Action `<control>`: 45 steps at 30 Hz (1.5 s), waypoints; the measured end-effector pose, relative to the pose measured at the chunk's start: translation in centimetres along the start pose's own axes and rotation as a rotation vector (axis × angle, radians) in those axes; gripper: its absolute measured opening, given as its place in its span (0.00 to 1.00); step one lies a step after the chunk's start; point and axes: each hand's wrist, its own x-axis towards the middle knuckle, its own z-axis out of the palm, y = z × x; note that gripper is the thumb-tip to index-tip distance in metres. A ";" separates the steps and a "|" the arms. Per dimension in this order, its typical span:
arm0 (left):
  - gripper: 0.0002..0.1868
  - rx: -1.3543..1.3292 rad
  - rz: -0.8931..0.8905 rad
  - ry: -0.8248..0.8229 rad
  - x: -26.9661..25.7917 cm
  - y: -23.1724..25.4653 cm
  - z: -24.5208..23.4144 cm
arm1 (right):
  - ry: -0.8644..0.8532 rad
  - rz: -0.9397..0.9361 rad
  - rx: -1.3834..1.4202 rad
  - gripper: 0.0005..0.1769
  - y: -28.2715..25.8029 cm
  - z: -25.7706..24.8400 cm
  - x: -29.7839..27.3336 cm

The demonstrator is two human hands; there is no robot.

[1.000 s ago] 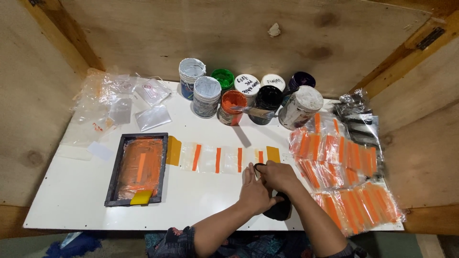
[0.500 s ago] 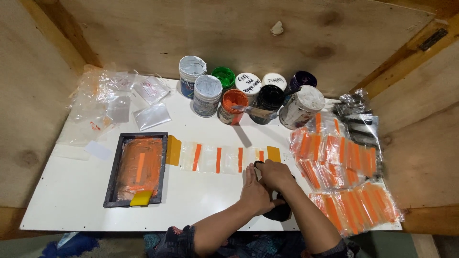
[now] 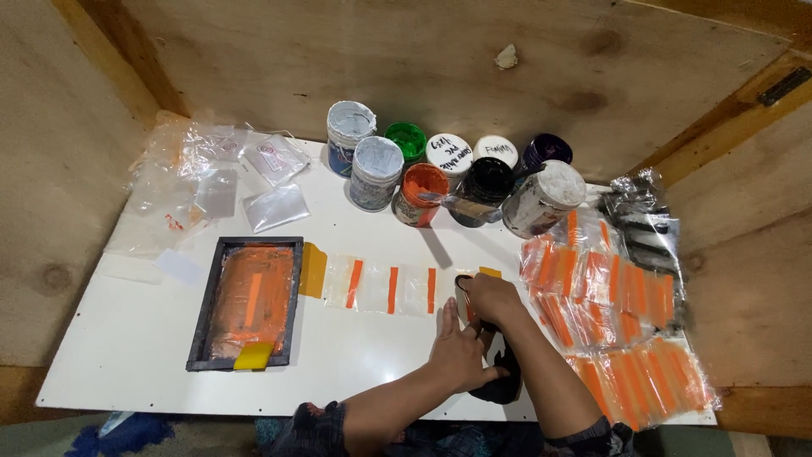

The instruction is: The person uses a yellow squeegee to spread orange ink across a screen printing frame. They then use a black cloth to wipe the edges of the printed orange stripes on the plastic sheet below.

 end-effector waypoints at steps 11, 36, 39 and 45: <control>0.48 -0.117 0.026 0.121 -0.2 -0.4 0.9 | 0.101 0.053 0.191 0.26 2.1 -1.3 0.8; 0.16 -0.319 -0.175 0.694 1.4 -9.9 -1.2 | 0.186 -0.025 0.727 0.17 0.0 7.5 -8.1; 0.16 -0.116 -0.180 0.765 -1.2 -10.7 1.2 | 0.239 -0.040 0.978 0.09 0.0 8.0 -8.7; 0.27 -0.253 -0.067 0.461 -6.2 -6.2 2.0 | 0.258 -0.169 2.019 0.03 -1.6 9.7 -3.2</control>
